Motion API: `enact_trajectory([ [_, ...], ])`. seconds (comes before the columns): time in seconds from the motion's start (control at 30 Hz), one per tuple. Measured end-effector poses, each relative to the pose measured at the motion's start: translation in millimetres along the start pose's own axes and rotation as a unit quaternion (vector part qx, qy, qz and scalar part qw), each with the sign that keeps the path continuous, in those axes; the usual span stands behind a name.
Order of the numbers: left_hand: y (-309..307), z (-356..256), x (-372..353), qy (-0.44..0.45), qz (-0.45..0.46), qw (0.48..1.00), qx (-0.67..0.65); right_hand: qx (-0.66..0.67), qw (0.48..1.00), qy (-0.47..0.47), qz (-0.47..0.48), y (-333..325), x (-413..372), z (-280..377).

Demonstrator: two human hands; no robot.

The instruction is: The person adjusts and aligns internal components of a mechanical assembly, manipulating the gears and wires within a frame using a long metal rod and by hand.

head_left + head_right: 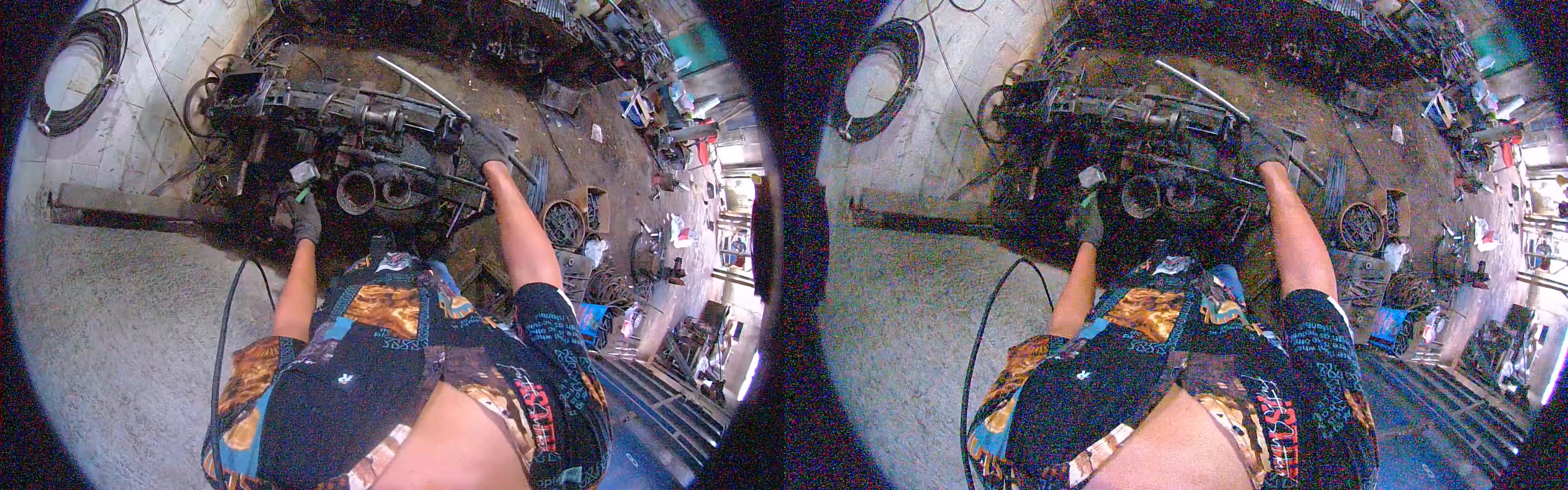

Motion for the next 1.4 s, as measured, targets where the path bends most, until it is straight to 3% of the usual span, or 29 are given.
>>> enact_trajectory([
  [0.03,-1,9,-20,0.001,0.0,1.0,0.0,0.011,1.0,-0.001,-0.006,0,0,-1],
  [0.1,-79,-67,-49,-0.129,0.007,0.99,-0.052,0.023,1.0,-0.002,-0.013,2,-2,-6],
  [0.2,-63,-49,-38,-0.161,0.007,0.987,-0.017,0.01,0.997,-0.051,-0.065,-2,-5,-2],
  [0.3,-46,-31,-31,-0.149,-0.024,0.988,-0.023,0.002,0.996,-0.046,-0.077,-2,-4,-1],
  [0.47,-57,-38,-35,-0.122,-0.056,0.989,-0.062,0.042,0.999,0.009,0.025,-15,-6,10],
  [0.67,-79,-65,-48,-0.137,-0.016,0.987,-0.076,0.018,1.0,-0.001,-0.017,-16,-6,8],
  [0.8,-80,-67,-48,-0.155,0.01,0.986,-0.06,0.007,1.0,0.013,0.008,-11,-5,4],
  [1.1,-70,-52,-45,-0.164,-0.003,0.986,-0.037,0.012,1.0,0.02,0.007,-10,-7,2],
  [1.23,-64,-44,-40,-0.166,-0.007,0.986,-0.028,-0.001,0.999,-0.026,-0.019,-10,-6,3],
  [1.3,-63,-48,-37,-0.143,0.002,0.984,-0.111,0.006,0.999,-0.037,-0.029,-1,-3,-4],
  [1.4,-66,-50,-41,-0.144,0.02,0.981,-0.132,-0.004,0.998,-0.034,-0.044,0,-1,-5],
])
Point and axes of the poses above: each hand's wrist, its own x-axis towards the middle knuckle, its own y-axis out of the palm, z = x × y, the point moved 10 cm from there along x, towards the middle knuckle, and after that the axes turned 12 degrees about -y, right-handed, at the moved point
